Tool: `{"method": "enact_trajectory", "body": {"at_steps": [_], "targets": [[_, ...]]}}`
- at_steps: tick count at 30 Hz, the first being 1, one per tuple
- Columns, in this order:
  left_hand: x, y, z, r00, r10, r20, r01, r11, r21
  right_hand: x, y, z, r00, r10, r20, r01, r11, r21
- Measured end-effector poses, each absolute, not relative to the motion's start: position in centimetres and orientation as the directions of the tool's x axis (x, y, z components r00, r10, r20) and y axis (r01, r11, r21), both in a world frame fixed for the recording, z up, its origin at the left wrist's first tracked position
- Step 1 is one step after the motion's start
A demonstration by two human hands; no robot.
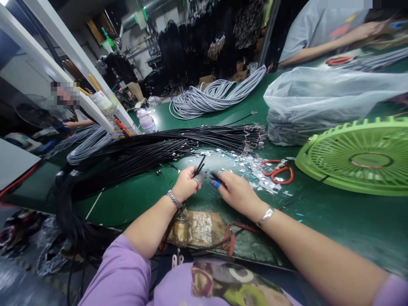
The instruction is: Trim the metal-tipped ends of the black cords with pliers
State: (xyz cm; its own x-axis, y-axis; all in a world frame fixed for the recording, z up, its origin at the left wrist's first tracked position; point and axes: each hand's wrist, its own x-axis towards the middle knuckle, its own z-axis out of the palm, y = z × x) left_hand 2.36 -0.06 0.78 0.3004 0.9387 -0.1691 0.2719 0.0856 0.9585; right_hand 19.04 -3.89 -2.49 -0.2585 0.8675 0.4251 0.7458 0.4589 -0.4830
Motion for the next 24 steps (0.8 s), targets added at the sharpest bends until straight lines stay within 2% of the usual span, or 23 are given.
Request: {"method": "enact_trajectory", "body": {"at_steps": [10, 20, 24], "targets": [[2.2, 0.1, 0.3, 0.333, 0.939, -0.089, 0.360, -0.039, 0.932, 19.2, -3.8, -2.8, -0.261, 0.864, 0.430, 0.767, 0.456, -0.452], [2.0, 0.2, -0.6, 0.356, 0.934, 0.014, 0.384, -0.161, 0.909, 19.2, -3.4, -2.0, -0.248, 0.926, 0.285, 0.666, 0.376, -0.644], [2.0, 0.2, -0.4, 0.361, 0.932, 0.022, 0.400, -0.176, 0.899, 19.3, -3.4, -2.0, -0.259, 0.920, 0.293, 0.711, 0.387, -0.588]]}}
